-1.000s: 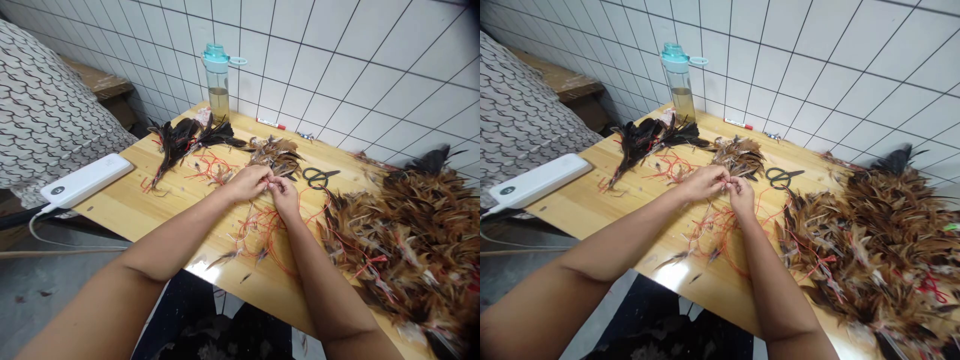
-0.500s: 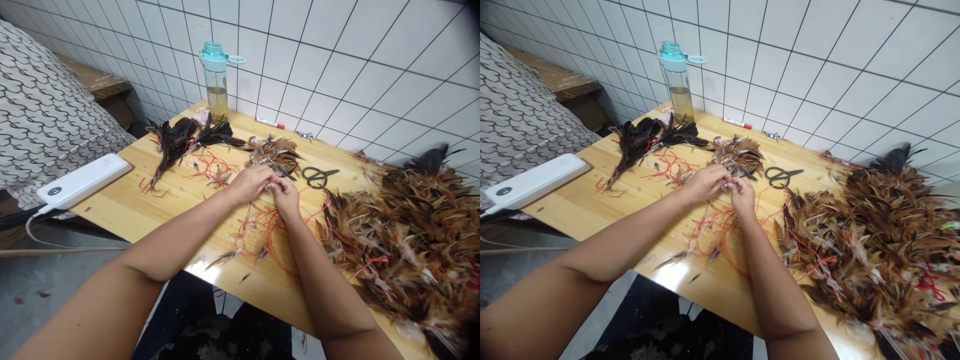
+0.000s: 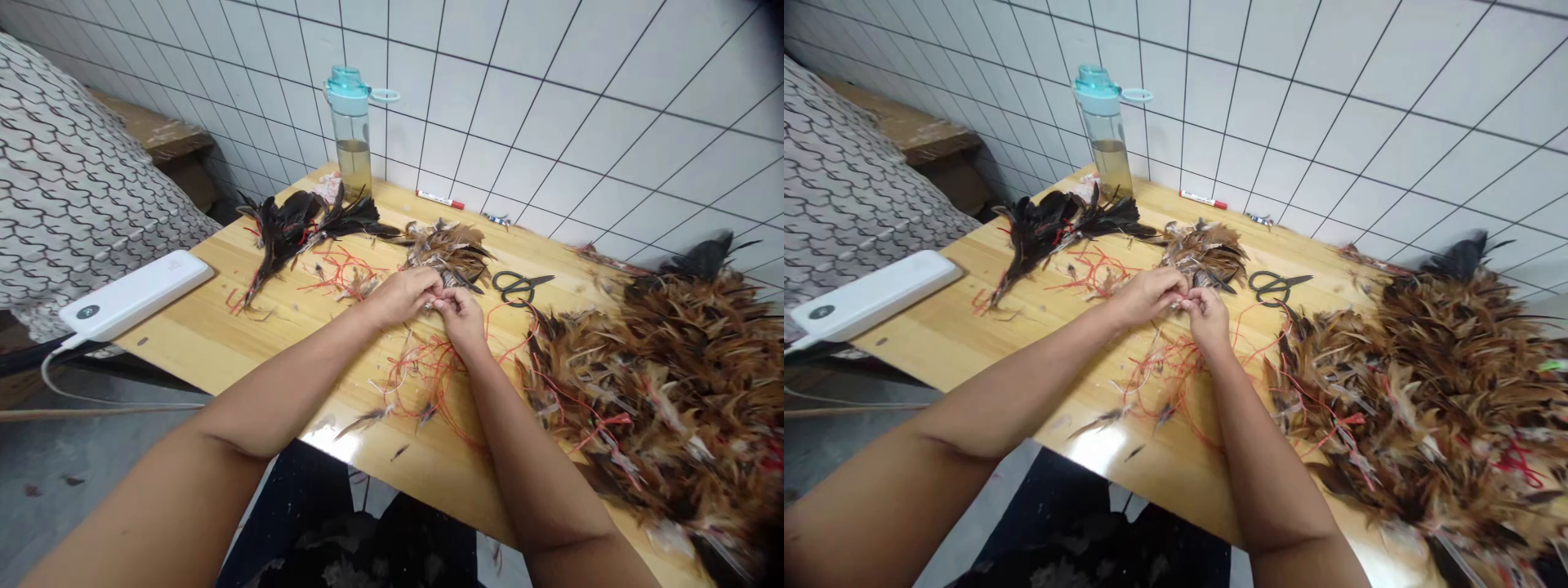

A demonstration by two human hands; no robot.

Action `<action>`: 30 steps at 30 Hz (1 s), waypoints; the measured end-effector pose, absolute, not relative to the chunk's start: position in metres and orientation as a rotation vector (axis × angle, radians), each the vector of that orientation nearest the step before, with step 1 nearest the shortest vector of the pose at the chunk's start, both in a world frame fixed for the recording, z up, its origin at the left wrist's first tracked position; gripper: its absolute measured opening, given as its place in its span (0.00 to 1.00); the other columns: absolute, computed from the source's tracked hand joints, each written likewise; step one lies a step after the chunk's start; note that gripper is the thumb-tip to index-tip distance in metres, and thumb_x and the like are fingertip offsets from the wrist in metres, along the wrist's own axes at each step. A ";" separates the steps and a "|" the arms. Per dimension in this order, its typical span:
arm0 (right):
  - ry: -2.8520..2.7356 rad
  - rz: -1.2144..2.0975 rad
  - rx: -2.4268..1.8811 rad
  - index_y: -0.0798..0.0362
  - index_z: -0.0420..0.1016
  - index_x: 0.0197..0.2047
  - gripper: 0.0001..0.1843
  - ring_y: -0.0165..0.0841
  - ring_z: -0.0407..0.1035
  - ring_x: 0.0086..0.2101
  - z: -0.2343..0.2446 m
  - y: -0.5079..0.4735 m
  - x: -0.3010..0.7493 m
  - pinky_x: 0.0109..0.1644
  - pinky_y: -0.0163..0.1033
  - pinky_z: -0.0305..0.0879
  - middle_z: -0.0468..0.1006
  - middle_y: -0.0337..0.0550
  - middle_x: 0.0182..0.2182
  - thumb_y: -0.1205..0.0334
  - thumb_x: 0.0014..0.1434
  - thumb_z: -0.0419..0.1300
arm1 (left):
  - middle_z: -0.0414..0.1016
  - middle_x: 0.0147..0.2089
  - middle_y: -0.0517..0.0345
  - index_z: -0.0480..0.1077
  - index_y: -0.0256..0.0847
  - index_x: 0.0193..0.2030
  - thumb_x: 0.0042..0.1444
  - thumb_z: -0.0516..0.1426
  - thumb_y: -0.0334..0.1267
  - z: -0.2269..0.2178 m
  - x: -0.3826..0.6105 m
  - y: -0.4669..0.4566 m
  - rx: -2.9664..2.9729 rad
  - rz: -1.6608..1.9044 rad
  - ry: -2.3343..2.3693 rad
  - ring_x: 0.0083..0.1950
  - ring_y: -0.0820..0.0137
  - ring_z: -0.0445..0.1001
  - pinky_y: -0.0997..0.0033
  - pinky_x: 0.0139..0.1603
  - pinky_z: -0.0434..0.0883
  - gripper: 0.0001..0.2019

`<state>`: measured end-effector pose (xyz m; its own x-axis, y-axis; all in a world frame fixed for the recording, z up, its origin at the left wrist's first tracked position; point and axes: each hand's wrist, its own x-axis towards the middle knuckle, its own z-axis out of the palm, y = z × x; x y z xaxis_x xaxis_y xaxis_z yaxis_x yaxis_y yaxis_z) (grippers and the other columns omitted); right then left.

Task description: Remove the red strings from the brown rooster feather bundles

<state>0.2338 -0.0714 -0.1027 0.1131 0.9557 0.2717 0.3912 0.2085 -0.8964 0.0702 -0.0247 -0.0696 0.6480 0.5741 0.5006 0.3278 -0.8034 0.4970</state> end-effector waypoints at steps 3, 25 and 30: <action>-1.493 0.641 -1.386 0.51 0.71 0.32 0.03 0.32 0.63 0.31 -0.100 -0.073 0.233 0.40 0.39 0.63 0.71 0.39 0.31 0.62 0.51 0.59 | 0.72 0.37 0.57 0.69 0.39 0.36 0.58 0.55 0.27 -0.070 0.069 -0.023 2.505 0.904 0.717 0.40 0.72 0.69 0.74 0.42 0.64 0.04; -1.322 0.732 -1.379 0.51 0.64 0.33 0.04 0.31 0.62 0.29 -0.097 -0.071 0.237 0.37 0.37 0.61 0.69 0.37 0.28 0.61 0.55 0.53 | 0.71 0.30 0.60 0.70 0.38 0.32 0.50 0.53 0.24 -0.059 0.065 -0.027 2.454 0.778 0.905 0.32 0.73 0.67 0.75 0.35 0.61 0.07; -1.461 0.658 -1.424 0.50 0.63 0.32 0.02 0.32 0.63 0.31 -0.097 -0.071 0.241 0.39 0.39 0.61 0.68 0.38 0.28 0.62 0.56 0.52 | 0.73 0.32 0.58 0.71 0.39 0.33 0.48 0.51 0.23 -0.062 0.063 -0.025 2.483 0.730 0.976 0.35 0.71 0.69 0.74 0.36 0.62 0.10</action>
<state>0.2409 -0.0714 -0.0972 0.1386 0.9560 0.2585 0.4402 0.1744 -0.8808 0.0630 -0.0250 -0.0617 0.6252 0.7083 0.3277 0.5148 -0.6898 0.5090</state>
